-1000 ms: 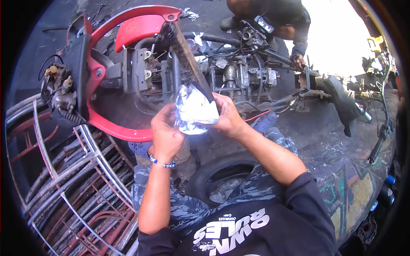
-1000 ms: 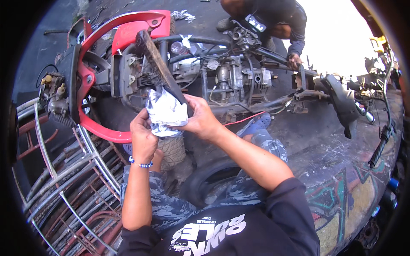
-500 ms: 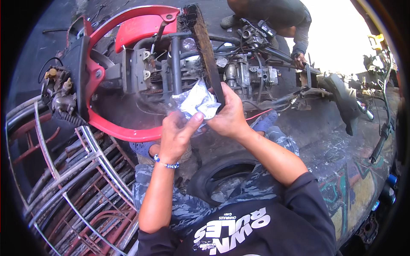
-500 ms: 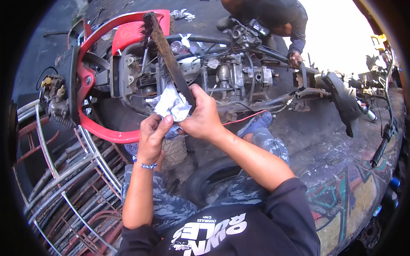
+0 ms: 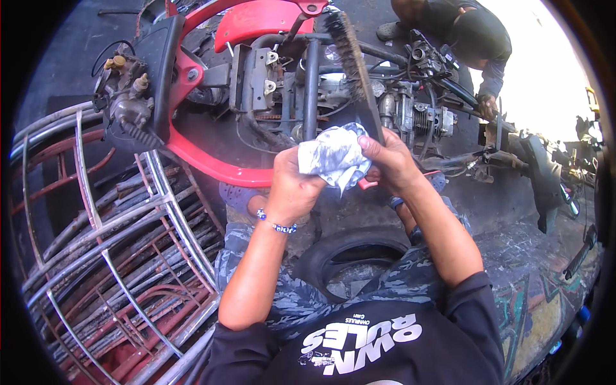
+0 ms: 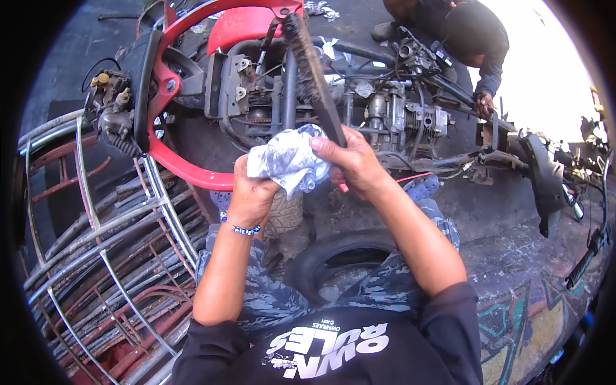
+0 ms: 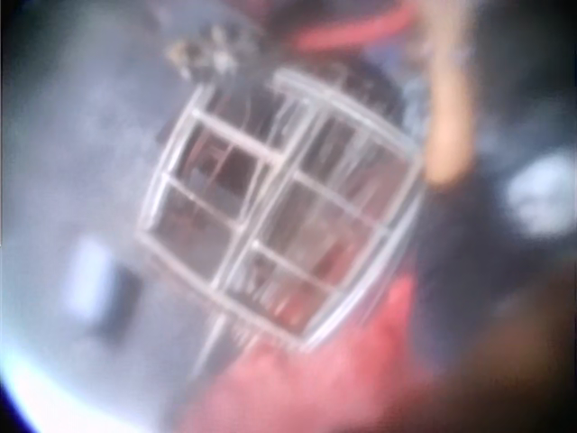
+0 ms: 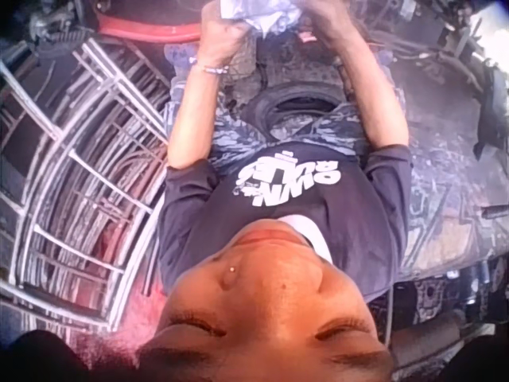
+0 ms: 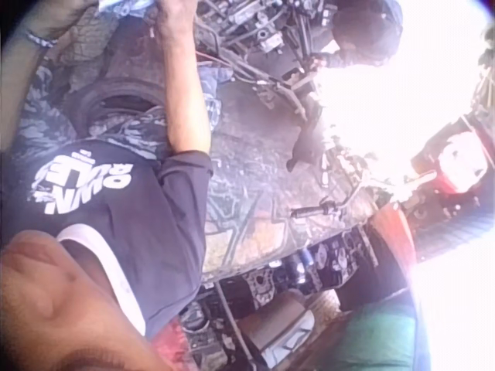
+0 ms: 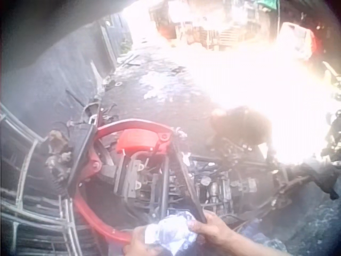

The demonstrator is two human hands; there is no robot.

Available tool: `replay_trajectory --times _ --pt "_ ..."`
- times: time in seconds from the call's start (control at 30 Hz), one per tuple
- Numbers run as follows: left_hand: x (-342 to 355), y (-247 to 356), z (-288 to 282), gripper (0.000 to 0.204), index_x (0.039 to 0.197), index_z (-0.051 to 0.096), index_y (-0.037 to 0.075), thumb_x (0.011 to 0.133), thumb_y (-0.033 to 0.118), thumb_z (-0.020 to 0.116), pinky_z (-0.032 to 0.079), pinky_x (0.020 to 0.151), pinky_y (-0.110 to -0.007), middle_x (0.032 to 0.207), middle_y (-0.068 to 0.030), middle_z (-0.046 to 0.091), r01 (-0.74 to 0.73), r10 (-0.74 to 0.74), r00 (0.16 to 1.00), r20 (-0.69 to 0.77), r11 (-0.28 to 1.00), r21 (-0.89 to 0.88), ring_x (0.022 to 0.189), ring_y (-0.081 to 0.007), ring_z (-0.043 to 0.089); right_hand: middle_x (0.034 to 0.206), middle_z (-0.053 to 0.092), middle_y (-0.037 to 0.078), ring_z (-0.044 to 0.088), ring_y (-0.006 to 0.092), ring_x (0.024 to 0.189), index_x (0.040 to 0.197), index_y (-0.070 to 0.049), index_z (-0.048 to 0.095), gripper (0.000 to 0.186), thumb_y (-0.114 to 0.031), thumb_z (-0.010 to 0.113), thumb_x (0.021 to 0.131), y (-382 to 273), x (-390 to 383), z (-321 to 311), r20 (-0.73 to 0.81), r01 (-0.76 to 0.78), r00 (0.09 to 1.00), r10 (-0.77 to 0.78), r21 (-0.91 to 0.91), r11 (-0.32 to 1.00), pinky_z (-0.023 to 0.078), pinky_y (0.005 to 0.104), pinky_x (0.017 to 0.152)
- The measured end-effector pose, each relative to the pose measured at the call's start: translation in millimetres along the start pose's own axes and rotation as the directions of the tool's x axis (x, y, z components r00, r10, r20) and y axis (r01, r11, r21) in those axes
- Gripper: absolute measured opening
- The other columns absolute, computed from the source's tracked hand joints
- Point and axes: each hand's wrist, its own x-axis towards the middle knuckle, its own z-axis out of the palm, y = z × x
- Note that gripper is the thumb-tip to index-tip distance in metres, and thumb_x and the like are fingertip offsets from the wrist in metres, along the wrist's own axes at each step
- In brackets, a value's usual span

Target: Cleaning and inspecting internal components of a motorcycle frame during repair.

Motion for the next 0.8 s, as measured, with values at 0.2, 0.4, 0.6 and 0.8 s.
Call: replay_trajectory --times 0.2,0.4,0.6,0.8 --pt "0 4 6 0.036 0.104 0.064 -0.005 0.069 -0.001 0.067 0.05 0.076 -0.027 0.092 -0.0098 0.069 -0.124 0.135 0.991 -0.022 0.956 0.267 0.085 -0.0134 0.065 0.079 0.057 0.001 0.054 0.0078 0.065 0.107 -0.002 0.052 0.056 -0.034 0.08 0.07 1 -1 -3 0.13 0.033 0.991 -0.025 -0.057 0.998 0.047 0.0221 0.058" --pt "4 -4 7 0.044 0.107 0.062 -0.006 0.063 0.003 0.067 0.05 0.08 -0.03 0.097 -0.019 0.067 -0.097 0.146 0.987 -0.061 0.867 0.489 0.091 -0.0218 0.067 0.096 0.063 0.004 0.059 0.0111 0.086 0.108 0.001 0.055 0.046 -0.008 0.077 0.069 3 -1 11 0.053 0.117 0.993 -0.107 -0.237 0.964 0.049 0.0271 0.079" --pt "5 -1 21 0.052 0.121 0.051 -0.003 0.072 0.006 0.064 0.049 0.081 -0.032 0.1 -0.0178 0.066 -0.018 0.031 0.999 -0.03 0.933 0.359 0.094 -0.0226 0.065 0.091 0.064 0.007 0.063 0.0137 0.074 0.106 0.001 0.056 0.032 -0.001 0.067 0.076 15 5 8 -0.146 0.218 0.966 -0.211 0.036 0.975 0.051 0.0273 0.065" --pt "-4 -16 25 0.048 0.124 0.049 -0.001 0.081 0.012 0.063 0.047 0.085 -0.035 0.099 -0.0172 0.065 -0.016 0.001 0.999 0.042 0.932 0.361 0.094 -0.0277 0.064 0.09 0.066 0.006 0.063 0.013 0.079 0.102 0.0 0.059 0.026 -0.003 0.069 0.078 15 7 8 -0.227 0.264 0.945 -0.234 0.11 0.958 0.052 0.0284 0.071"
